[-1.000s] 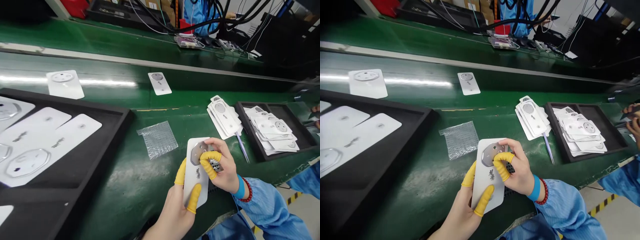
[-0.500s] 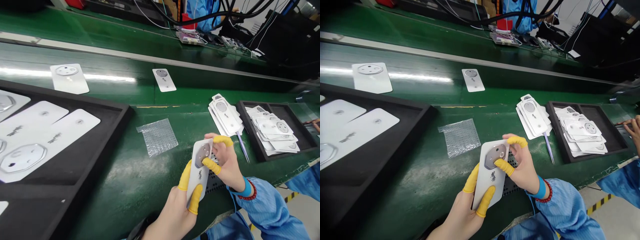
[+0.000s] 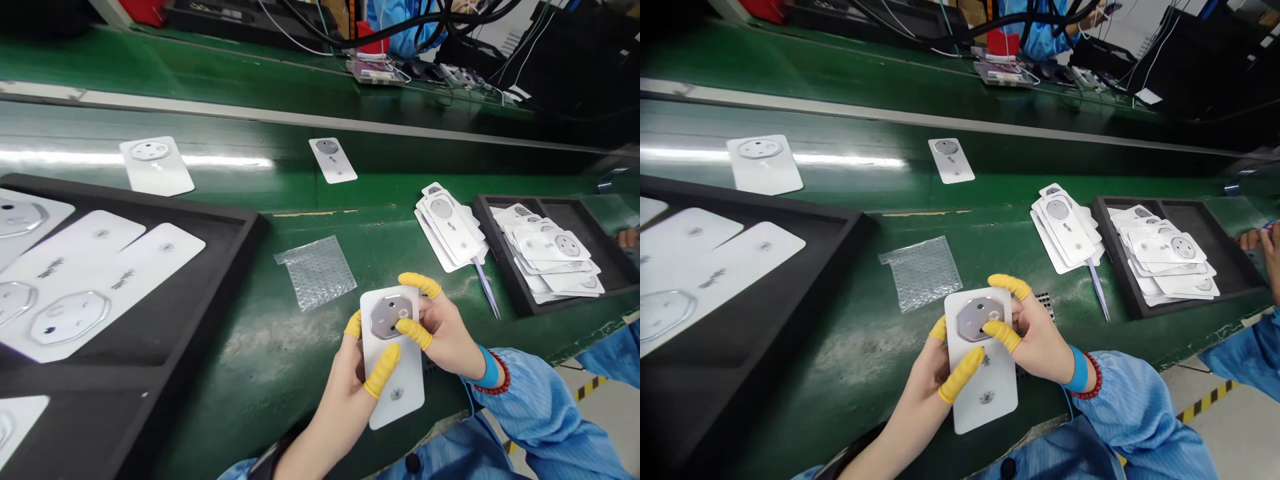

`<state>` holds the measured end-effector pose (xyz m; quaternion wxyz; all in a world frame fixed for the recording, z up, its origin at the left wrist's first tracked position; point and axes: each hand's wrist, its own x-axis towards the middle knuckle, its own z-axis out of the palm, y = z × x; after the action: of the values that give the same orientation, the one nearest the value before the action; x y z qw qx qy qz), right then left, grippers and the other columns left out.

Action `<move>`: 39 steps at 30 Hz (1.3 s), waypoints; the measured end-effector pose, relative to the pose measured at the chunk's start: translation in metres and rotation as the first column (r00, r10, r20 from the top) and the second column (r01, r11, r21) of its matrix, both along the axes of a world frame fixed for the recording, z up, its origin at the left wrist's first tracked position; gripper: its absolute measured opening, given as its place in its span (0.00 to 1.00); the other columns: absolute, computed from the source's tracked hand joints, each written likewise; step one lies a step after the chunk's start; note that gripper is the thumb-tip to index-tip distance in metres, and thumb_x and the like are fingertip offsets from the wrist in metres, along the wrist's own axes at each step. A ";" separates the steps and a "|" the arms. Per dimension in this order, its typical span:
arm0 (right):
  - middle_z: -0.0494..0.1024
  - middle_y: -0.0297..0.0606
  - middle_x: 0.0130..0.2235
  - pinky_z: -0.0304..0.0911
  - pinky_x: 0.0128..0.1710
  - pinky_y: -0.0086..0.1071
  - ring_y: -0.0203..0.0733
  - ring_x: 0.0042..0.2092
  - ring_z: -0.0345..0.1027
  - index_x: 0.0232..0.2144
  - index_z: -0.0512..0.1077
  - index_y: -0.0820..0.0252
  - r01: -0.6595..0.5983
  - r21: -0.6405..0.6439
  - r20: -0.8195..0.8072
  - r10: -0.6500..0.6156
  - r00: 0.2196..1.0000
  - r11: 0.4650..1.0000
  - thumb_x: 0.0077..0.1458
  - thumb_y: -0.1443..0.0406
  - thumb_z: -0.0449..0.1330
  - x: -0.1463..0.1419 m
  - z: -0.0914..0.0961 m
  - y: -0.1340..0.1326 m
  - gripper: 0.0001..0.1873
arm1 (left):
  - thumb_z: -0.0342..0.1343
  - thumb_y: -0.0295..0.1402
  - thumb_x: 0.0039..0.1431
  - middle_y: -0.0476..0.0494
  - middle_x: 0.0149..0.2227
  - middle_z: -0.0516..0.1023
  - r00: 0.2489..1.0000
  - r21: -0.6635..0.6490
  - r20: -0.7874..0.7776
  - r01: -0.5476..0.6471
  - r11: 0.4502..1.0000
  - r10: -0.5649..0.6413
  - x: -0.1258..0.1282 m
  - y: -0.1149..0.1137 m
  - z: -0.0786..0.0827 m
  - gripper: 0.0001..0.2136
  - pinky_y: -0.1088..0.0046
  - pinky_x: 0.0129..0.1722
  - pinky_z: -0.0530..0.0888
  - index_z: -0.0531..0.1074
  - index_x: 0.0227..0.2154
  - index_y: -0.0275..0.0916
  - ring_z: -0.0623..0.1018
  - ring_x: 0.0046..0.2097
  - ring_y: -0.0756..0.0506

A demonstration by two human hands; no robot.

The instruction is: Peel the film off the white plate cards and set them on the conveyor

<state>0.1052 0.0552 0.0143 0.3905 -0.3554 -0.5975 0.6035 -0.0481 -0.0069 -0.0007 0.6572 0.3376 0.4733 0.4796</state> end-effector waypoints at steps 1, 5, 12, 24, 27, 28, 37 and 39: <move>0.78 0.37 0.40 0.76 0.33 0.29 0.38 0.36 0.77 0.59 0.54 0.51 -0.040 0.014 0.016 0.040 0.999 0.999 0.63 0.56 0.56 -0.001 0.001 -0.001 0.25 | 0.62 0.43 0.56 0.42 0.40 0.80 0.999 -0.024 -0.008 -0.035 0.999 0.035 0.000 0.003 0.002 0.24 0.69 0.32 0.79 0.66 0.53 0.41 0.80 0.35 0.42; 0.77 0.41 0.46 0.76 0.42 0.34 0.40 0.42 0.76 0.62 0.54 0.51 -0.099 0.213 0.206 0.054 0.977 0.972 0.68 0.60 0.49 0.013 0.010 -0.002 0.22 | 0.67 0.45 0.48 0.47 0.31 0.80 0.981 -0.086 -0.071 -0.184 0.979 0.178 -0.006 0.012 0.013 0.23 0.74 0.24 0.75 0.70 0.44 0.38 0.78 0.27 0.46; 0.59 0.49 0.65 0.48 0.61 0.70 0.61 0.69 0.40 0.48 0.72 0.56 -0.096 0.608 0.662 -0.436 0.610 0.788 0.62 0.66 0.58 0.071 -0.017 0.000 0.12 | 0.69 0.47 0.42 0.46 0.28 0.81 0.976 -0.138 -0.056 -0.214 0.967 0.209 -0.020 0.019 0.023 0.29 0.69 0.21 0.77 0.69 0.45 0.38 0.79 0.22 0.43; 0.78 0.43 0.46 0.76 0.37 0.33 0.42 0.45 0.75 0.41 0.72 0.57 -0.174 0.367 0.531 -0.052 0.846 0.914 0.62 0.65 0.58 0.067 0.024 0.029 0.06 | 0.60 0.47 0.51 0.38 0.33 0.84 0.946 0.073 -0.323 0.035 0.997 -0.010 -0.031 0.036 0.010 0.17 0.65 0.34 0.74 0.81 0.30 0.36 0.80 0.36 0.37; 0.76 0.45 0.51 0.75 0.44 0.39 0.46 0.50 0.73 0.42 0.73 0.57 -0.233 0.454 0.545 -0.062 0.836 0.860 0.61 0.65 0.59 0.054 0.023 0.035 0.07 | 0.67 0.44 0.44 0.41 0.29 0.83 0.987 -0.079 -0.156 0.020 0.997 -0.033 -0.020 0.036 0.010 0.14 0.71 0.28 0.72 0.81 0.25 0.35 0.78 0.32 0.40; 0.74 0.46 0.53 0.73 0.48 0.44 0.48 0.53 0.71 0.43 0.73 0.57 -0.215 0.513 0.536 -0.114 0.837 0.831 0.61 0.66 0.59 0.048 0.022 0.034 0.07 | 0.69 0.42 0.43 0.41 0.29 0.83 0.990 -0.103 -0.142 0.001 0.995 -0.015 -0.018 0.036 0.009 0.13 0.72 0.27 0.71 0.81 0.24 0.35 0.78 0.31 0.42; 0.75 0.45 0.42 0.73 0.41 0.35 0.42 0.43 0.73 0.42 0.72 0.59 -0.200 0.648 0.420 -0.125 0.899 0.735 0.65 0.69 0.53 0.009 -0.006 0.003 0.08 | 0.68 0.42 0.45 0.47 0.23 0.79 1.000 -0.199 0.000 -0.012 0.980 0.013 -0.012 0.030 0.002 0.13 0.77 0.26 0.68 0.80 0.25 0.35 0.72 0.25 0.50; 0.75 0.44 0.42 0.73 0.41 0.34 0.41 0.42 0.73 0.42 0.71 0.60 -0.168 0.630 0.389 -0.121 0.913 0.758 0.64 0.69 0.55 0.008 -0.008 0.003 0.06 | 0.68 0.43 0.45 0.47 0.22 0.78 0.999 -0.225 0.032 -0.006 0.974 0.014 -0.011 0.029 0.002 0.14 0.77 0.25 0.68 0.79 0.24 0.34 0.71 0.23 0.51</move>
<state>0.1134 0.0579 0.0059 0.3486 -0.3072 -0.8417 0.2751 -0.0590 0.0223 0.0017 0.6966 0.2505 0.5151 0.4320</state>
